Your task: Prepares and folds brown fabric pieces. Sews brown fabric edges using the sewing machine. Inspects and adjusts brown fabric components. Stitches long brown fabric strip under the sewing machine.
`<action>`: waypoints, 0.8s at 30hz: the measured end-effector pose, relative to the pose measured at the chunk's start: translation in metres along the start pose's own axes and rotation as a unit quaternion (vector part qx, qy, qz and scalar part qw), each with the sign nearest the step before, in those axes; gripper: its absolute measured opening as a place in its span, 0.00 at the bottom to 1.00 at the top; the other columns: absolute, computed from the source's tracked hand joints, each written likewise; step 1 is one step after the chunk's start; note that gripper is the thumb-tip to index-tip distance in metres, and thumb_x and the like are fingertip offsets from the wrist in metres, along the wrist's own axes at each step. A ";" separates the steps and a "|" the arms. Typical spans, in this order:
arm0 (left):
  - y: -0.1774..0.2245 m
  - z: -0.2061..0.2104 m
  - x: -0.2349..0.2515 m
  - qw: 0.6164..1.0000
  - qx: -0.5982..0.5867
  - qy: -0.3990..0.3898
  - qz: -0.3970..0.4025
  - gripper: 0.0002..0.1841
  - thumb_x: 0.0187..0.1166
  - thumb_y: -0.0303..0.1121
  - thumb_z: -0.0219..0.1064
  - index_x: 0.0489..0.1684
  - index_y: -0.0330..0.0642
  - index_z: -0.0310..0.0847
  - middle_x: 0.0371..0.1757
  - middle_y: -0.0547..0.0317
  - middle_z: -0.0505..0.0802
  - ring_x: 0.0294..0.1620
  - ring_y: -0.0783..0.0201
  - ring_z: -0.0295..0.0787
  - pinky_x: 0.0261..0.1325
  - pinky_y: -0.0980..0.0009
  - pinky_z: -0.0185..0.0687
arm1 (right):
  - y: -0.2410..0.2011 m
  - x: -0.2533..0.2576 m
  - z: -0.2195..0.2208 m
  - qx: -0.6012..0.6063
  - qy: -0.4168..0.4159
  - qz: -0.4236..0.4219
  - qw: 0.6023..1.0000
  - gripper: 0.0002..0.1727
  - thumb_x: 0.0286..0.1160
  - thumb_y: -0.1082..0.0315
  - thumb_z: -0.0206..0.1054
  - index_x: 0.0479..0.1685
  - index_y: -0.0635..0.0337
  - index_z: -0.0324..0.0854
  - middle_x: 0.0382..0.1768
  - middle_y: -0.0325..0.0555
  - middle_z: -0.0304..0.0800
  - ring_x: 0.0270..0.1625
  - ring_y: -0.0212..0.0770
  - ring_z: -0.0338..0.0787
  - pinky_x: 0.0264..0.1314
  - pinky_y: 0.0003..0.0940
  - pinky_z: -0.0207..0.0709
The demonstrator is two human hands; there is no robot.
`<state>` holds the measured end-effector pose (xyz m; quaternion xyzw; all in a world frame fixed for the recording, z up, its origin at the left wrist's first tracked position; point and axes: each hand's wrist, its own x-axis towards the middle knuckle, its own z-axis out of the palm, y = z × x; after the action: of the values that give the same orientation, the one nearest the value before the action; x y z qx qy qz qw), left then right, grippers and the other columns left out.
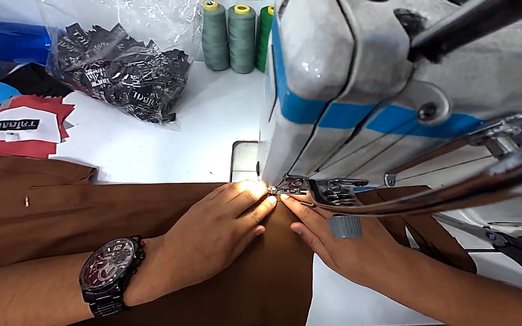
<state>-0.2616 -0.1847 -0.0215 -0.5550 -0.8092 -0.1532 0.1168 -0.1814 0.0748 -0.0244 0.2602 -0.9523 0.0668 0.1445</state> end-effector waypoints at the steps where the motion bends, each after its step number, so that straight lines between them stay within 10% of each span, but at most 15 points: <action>1: 0.000 0.000 0.000 1.000 0.001 0.001 0.000 0.24 0.92 0.47 0.47 0.71 0.51 0.87 0.72 0.58 0.87 0.79 0.60 0.77 0.83 0.65 0.68 | 0.000 0.000 0.000 -0.003 -0.001 0.000 1.000 0.26 0.91 0.49 0.46 0.60 0.50 0.89 0.54 0.38 0.92 0.64 0.42 0.87 0.66 0.42 0.78; 17: -0.003 -0.002 0.004 1.000 -0.026 -0.003 -0.007 0.22 0.91 0.46 0.49 0.68 0.54 0.88 0.70 0.60 0.88 0.79 0.61 0.77 0.83 0.65 0.70 | 0.002 0.003 -0.002 -0.014 -0.001 0.009 1.000 0.25 0.89 0.50 0.48 0.56 0.50 0.91 0.52 0.39 0.92 0.62 0.43 0.89 0.66 0.45 0.79; 22: -0.018 -0.025 0.002 0.997 0.015 0.016 -0.080 0.18 0.88 0.43 0.55 0.55 0.42 0.88 0.59 0.51 0.90 0.66 0.50 0.87 0.68 0.52 0.82 | 0.014 0.012 -0.021 -0.004 0.100 0.075 0.992 0.17 0.79 0.56 0.60 0.27 0.54 0.87 0.24 0.44 0.86 0.33 0.47 0.90 0.31 0.47 0.80; 24: -0.032 -0.031 -0.007 0.990 0.054 -0.029 -0.123 0.21 0.86 0.47 0.58 0.58 0.39 0.86 0.58 0.47 0.90 0.64 0.43 0.86 0.63 0.43 0.81 | 0.011 0.016 -0.029 -0.025 0.081 0.093 0.992 0.18 0.79 0.55 0.62 0.29 0.56 0.88 0.25 0.48 0.87 0.33 0.51 0.91 0.31 0.51 0.81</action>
<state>-0.2883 -0.2137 0.0011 -0.4482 -0.8816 -0.1061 0.1034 -0.1933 0.0829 0.0076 0.1608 -0.9589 0.0771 0.2205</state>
